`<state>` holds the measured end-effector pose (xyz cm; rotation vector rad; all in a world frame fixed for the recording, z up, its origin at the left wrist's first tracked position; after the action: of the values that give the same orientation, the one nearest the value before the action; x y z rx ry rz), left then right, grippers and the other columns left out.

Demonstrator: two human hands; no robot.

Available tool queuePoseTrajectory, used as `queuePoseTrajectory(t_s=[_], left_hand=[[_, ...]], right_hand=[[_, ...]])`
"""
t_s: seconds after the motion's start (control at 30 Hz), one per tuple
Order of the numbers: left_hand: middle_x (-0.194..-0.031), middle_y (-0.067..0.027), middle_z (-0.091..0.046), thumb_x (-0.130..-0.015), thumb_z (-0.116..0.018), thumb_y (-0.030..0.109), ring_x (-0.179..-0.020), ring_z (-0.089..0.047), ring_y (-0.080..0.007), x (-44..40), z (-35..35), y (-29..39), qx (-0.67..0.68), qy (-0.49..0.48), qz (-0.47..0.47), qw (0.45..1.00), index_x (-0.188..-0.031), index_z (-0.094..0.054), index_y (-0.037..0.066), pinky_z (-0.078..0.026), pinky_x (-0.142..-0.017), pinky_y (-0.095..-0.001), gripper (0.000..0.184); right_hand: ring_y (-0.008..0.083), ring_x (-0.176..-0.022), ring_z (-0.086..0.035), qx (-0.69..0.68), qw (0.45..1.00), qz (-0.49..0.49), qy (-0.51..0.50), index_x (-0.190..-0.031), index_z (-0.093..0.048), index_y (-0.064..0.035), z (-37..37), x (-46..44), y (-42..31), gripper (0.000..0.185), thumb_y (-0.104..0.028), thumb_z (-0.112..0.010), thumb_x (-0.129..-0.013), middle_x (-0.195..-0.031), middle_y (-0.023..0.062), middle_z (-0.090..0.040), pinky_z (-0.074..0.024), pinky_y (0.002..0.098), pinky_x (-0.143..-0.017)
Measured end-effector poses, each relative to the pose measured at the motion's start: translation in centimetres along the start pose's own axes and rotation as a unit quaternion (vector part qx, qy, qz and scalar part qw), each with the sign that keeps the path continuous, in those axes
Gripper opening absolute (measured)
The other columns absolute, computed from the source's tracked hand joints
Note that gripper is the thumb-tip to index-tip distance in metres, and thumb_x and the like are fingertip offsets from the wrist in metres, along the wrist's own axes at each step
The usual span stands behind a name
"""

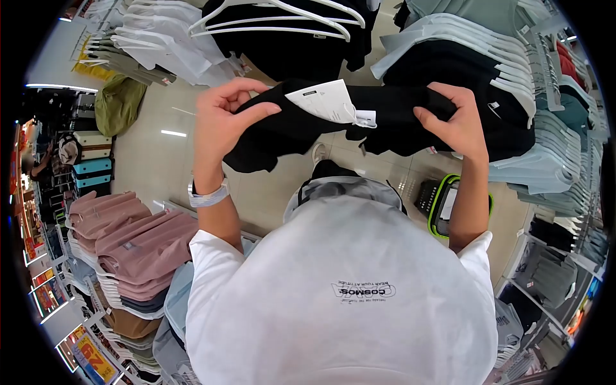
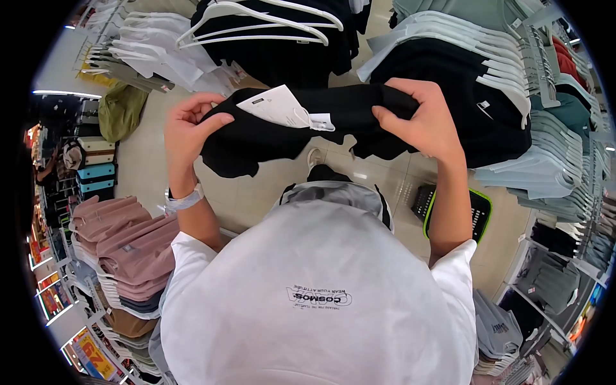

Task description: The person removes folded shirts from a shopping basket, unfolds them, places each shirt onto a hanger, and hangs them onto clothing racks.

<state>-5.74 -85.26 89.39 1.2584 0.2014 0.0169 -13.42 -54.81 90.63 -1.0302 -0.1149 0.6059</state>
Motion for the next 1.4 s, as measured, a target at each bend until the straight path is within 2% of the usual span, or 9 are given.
queuePoseTrajectory(t_s=[0.53,0.6,0.8,0.9,0.97,1.07,1.17,1.27,1.4], left_hand=[[-0.056,0.0003,-0.035,-0.078,-0.068,0.011,-0.051,-0.029,-0.0090,1.0,-0.3,1.9,-0.130,-0.045,-0.141,0.980,-0.070,-0.045,0.004,-0.024,-0.046,-0.0244,0.025],[-0.056,-0.0001,-0.035,-0.079,-0.068,0.011,-0.051,-0.028,-0.0094,0.9,0.1,2.1,-0.173,-0.026,-0.154,0.972,-0.071,-0.045,0.004,-0.024,-0.046,-0.0251,0.025],[-0.055,0.0005,-0.027,-0.079,-0.068,0.019,-0.050,-0.025,-0.0112,1.9,1.1,0.1,-0.066,-0.216,-0.088,0.970,-0.065,-0.042,0.004,-0.021,-0.045,-0.0271,0.033],[-0.054,0.0006,-0.026,-0.079,-0.069,0.023,-0.049,-0.024,-0.0113,2.0,0.7,-0.6,-0.077,-0.172,-0.081,0.979,-0.065,-0.043,0.004,-0.021,-0.045,-0.0276,0.035],[-0.053,0.0000,-0.026,-0.079,-0.069,0.023,-0.049,-0.024,-0.0118,1.8,0.9,-0.6,-0.080,-0.141,-0.106,0.981,-0.065,-0.043,0.004,-0.021,-0.045,-0.0278,0.035],[-0.054,-0.0020,-0.029,-0.080,-0.067,0.019,-0.050,-0.026,-0.0146,2.0,0.1,-0.9,-0.100,-0.161,-0.084,0.978,-0.066,-0.043,0.003,-0.023,-0.045,-0.0285,0.033],[-0.057,-0.0018,-0.037,-0.079,-0.067,0.014,-0.053,-0.032,-0.0144,1.8,0.6,-2.4,-0.025,-0.110,-0.104,0.988,-0.067,-0.045,0.002,-0.027,-0.048,-0.0259,0.028],[-0.063,-0.0023,-0.044,-0.079,-0.065,0.008,-0.056,-0.037,-0.0120,1.2,0.2,-2.9,0.005,-0.037,-0.107,0.994,-0.066,-0.046,0.002,-0.030,-0.051,-0.0233,0.024],[-0.070,-0.0027,-0.051,-0.080,-0.061,0.001,-0.062,-0.041,-0.0074,0.8,0.5,-5.0,0.086,-0.004,-0.101,0.991,-0.072,-0.049,0.002,-0.033,-0.056,-0.0213,0.014]], right_hand=[[0.0315,-0.060,-0.049,0.202,0.977,0.059,0.045,-0.077,-0.054,0.0051,-1.2,-1.0,1.4,0.014,0.004,-0.051,-0.063,-0.067,0.0143,-0.052,-0.0403,0.0320,-0.056],[0.0290,-0.057,-0.048,0.132,0.988,0.008,-0.085,-0.077,-0.054,0.0048,-2.2,-0.9,1.3,0.016,0.006,-0.049,-0.062,-0.064,0.0155,-0.050,-0.0396,0.0309,-0.056],[0.0057,-0.058,-0.041,0.012,1.000,0.011,-0.010,-0.074,-0.053,0.0029,-2.3,-1.9,1.5,0.012,0.002,-0.043,-0.069,-0.059,0.0013,-0.045,-0.0339,0.0235,-0.051],[0.0058,-0.058,-0.041,-0.144,0.984,-0.029,-0.104,-0.074,-0.053,0.0033,-2.8,-1.6,0.7,0.012,0.002,-0.042,-0.068,-0.060,0.0005,-0.045,-0.0339,0.0232,-0.051],[0.0058,-0.058,-0.040,-0.322,0.937,-0.120,0.068,-0.073,-0.052,0.0033,-2.4,-1.3,0.7,0.011,0.002,-0.042,-0.069,-0.061,-0.0014,-0.044,-0.0333,0.0222,-0.052],[0.0045,-0.061,-0.044,-0.219,0.967,-0.054,-0.118,-0.073,-0.054,0.0025,-3.3,-1.5,1.9,0.014,0.003,-0.040,-0.069,-0.065,-0.0022,-0.049,-0.0353,0.0197,-0.054],[0.0042,-0.062,-0.045,-0.464,0.882,-0.074,-0.050,-0.072,-0.054,0.0027,-3.6,-1.4,1.4,0.014,0.003,-0.041,-0.067,-0.065,-0.0015,-0.050,-0.0354,0.0195,-0.054],[0.0049,-0.061,-0.044,-0.283,0.951,-0.124,-0.031,-0.071,-0.054,0.0027,-4.2,-2.4,1.9,0.014,0.003,-0.041,-0.065,-0.066,-0.0007,-0.051,-0.0343,0.0195,-0.053],[0.0050,-0.061,-0.045,-0.436,0.895,-0.073,-0.068,-0.071,-0.054,0.0031,-5.1,-3.4,2.0,0.016,0.005,-0.040,-0.064,-0.070,0.0007,-0.053,-0.0342,0.0188,-0.053]])
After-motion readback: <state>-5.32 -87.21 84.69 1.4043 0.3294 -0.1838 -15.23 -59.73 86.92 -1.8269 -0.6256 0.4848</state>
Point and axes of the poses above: each hand's wrist, its own x-axis away from the middle knuckle, its own z-axis out of the back of the hand, y = z × x, the point moved 5 cm from there along -x, towards the middle knuckle
